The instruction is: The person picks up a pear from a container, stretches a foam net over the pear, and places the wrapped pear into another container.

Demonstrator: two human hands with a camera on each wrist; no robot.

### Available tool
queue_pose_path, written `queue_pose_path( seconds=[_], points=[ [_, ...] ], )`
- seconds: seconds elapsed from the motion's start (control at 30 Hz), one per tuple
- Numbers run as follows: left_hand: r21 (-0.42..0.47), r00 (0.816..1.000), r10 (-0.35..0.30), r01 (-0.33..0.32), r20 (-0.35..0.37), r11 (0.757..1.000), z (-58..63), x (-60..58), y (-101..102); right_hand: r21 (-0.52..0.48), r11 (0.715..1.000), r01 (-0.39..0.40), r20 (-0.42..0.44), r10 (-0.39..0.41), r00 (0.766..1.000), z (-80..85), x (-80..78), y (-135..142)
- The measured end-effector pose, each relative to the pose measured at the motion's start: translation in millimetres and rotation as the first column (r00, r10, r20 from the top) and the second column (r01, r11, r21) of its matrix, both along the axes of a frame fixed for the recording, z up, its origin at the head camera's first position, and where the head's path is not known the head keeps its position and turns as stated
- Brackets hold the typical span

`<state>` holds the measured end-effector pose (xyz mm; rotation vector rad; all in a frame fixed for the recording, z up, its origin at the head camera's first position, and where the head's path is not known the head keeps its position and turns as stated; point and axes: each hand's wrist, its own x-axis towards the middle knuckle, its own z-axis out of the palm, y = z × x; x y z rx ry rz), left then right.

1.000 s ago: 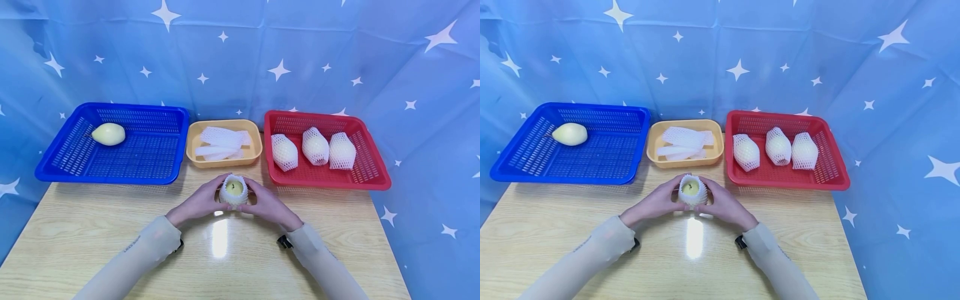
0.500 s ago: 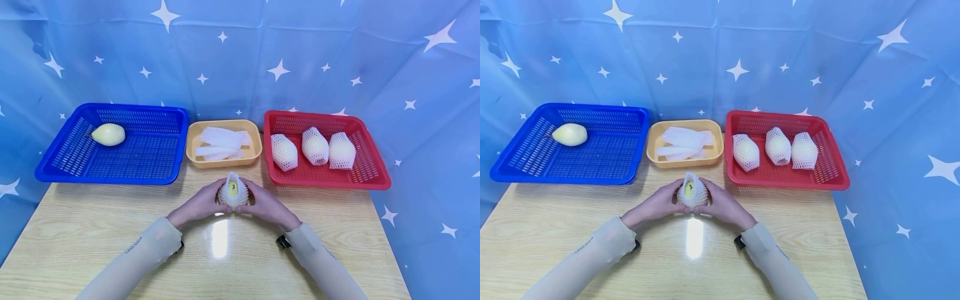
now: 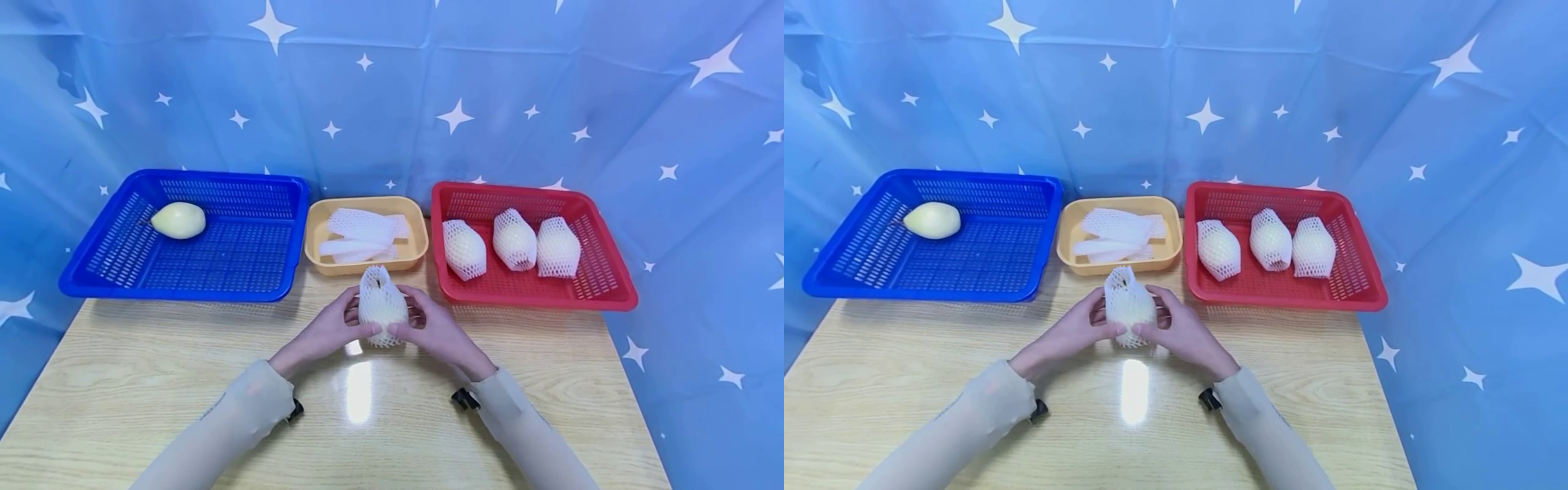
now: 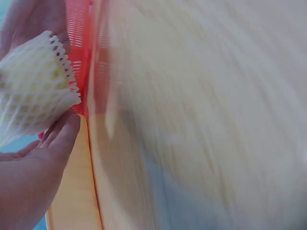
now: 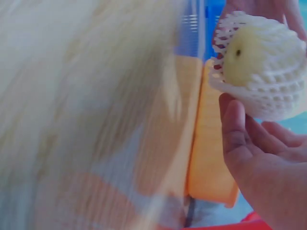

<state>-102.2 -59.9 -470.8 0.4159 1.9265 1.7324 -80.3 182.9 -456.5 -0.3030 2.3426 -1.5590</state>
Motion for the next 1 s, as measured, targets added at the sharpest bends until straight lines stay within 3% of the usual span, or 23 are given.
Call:
queue_pose_path(
  seconds=[0.2,0.33,0.5,0.67,0.83,1.0],
  points=[
    [0.087,0.992,0.062,-0.072,0.111,0.994,6.1,4.7,1,-0.120,0.993,0.008,-0.001,-0.008,1.000,12.0,6.3,1],
    [0.214,0.973,0.075,-0.123,0.218,0.969,9.6,7.1,3,-0.163,0.987,0.001,-0.013,-0.003,1.000,15.9,11.7,3],
    [0.307,0.949,0.088,-0.184,0.301,0.934,12.3,9.6,6,-0.070,0.998,-0.006,-0.175,-0.007,0.985,18.4,16.8,4],
    [0.330,0.930,0.117,-0.238,0.348,0.913,15.2,12.5,9,0.021,0.999,0.029,-0.369,-0.019,0.929,18.7,19.1,2],
    [0.376,0.910,0.119,-0.280,0.397,0.883,17.0,15.1,14,0.082,0.994,0.078,-0.533,-0.022,0.846,18.2,21.5,0],
    [0.421,0.902,0.106,-0.296,0.419,0.857,20.1,18.1,18,0.091,0.990,0.108,-0.638,-0.025,0.769,16.4,23.8,-1]
  ],
)
